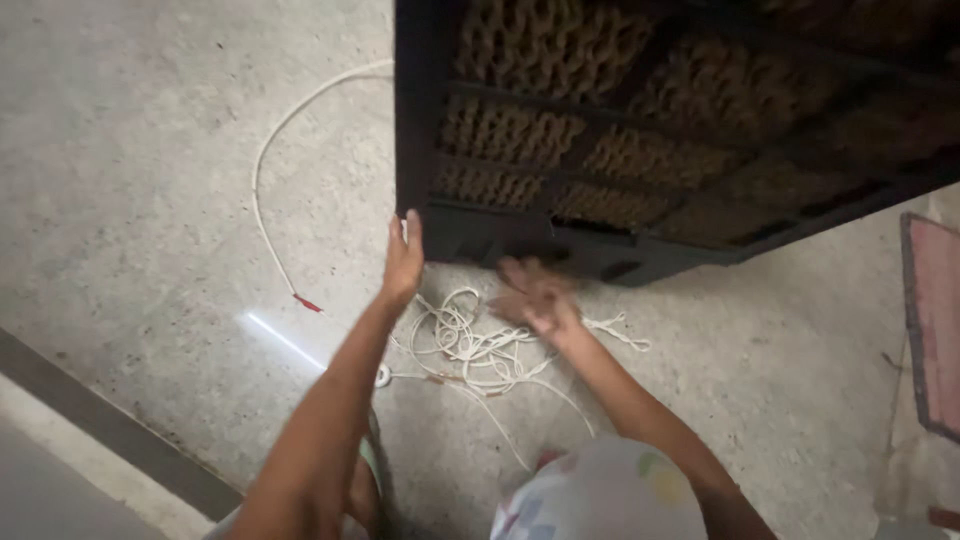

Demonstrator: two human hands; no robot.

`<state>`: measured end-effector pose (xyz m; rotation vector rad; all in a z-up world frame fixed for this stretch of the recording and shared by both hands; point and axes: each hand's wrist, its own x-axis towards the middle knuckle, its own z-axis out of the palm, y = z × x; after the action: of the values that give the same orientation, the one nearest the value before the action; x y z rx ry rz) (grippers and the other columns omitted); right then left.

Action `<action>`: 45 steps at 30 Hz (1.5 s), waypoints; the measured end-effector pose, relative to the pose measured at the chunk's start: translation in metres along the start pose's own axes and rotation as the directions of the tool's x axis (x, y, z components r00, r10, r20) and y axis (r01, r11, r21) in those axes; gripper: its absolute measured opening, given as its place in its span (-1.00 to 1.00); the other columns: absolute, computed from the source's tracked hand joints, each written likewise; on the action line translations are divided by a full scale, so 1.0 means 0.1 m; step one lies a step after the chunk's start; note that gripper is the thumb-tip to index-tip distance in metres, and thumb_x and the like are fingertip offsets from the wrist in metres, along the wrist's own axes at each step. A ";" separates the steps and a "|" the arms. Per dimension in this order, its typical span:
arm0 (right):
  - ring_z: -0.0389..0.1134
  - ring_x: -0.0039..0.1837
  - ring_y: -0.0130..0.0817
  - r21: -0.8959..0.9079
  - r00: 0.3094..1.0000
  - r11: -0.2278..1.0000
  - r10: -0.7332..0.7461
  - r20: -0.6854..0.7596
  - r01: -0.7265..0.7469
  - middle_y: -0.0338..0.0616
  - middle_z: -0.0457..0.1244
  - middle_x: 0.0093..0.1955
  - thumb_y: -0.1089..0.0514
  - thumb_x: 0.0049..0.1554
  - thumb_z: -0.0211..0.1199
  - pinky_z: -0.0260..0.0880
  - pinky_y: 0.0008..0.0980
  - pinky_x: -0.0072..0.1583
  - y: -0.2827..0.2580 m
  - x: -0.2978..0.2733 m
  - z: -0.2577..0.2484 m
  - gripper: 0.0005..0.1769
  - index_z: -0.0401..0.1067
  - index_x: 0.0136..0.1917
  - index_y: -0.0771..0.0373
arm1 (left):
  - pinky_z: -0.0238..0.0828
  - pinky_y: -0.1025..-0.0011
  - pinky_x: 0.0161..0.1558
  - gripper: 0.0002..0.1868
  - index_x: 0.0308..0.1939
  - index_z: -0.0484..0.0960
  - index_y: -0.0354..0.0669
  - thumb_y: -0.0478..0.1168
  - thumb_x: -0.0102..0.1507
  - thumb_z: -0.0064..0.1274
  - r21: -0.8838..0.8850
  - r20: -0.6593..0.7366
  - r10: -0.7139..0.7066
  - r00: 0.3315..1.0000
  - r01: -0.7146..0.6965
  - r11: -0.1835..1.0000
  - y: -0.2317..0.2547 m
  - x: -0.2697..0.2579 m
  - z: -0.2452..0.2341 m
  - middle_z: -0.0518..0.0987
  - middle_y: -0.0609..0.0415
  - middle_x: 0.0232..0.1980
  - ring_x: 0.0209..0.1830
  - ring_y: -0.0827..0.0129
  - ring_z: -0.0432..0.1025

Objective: The person wipes the exterior of a black portable air cooler with a cloth, moving around the unit to clean multiple sides. They gather a white power cord from the floor, coil it, and place it on top of the cooler before continuing to wipe the remaining surfaces.

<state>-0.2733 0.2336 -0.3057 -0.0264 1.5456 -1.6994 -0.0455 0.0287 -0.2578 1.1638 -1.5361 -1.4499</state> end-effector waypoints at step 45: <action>-0.26 0.69 0.11 0.757 0.924 0.531 0.250 0.290 -0.382 0.12 -0.20 0.71 -0.39 0.25 -0.33 -0.37 0.17 0.59 0.23 0.79 0.75 -0.06 -0.06 0.66 0.26 | 0.37 0.23 0.03 -0.05 0.57 0.09 0.02 0.49 0.29 -0.60 -0.390 0.247 -0.480 0.842 0.540 0.746 -0.34 -0.77 0.26 0.52 -0.04 0.32 0.11 0.17 0.44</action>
<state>-0.2743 0.1295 -0.3452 0.5651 0.4870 -1.8841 -0.0393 0.1108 -0.2885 1.2691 -0.8918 -2.1496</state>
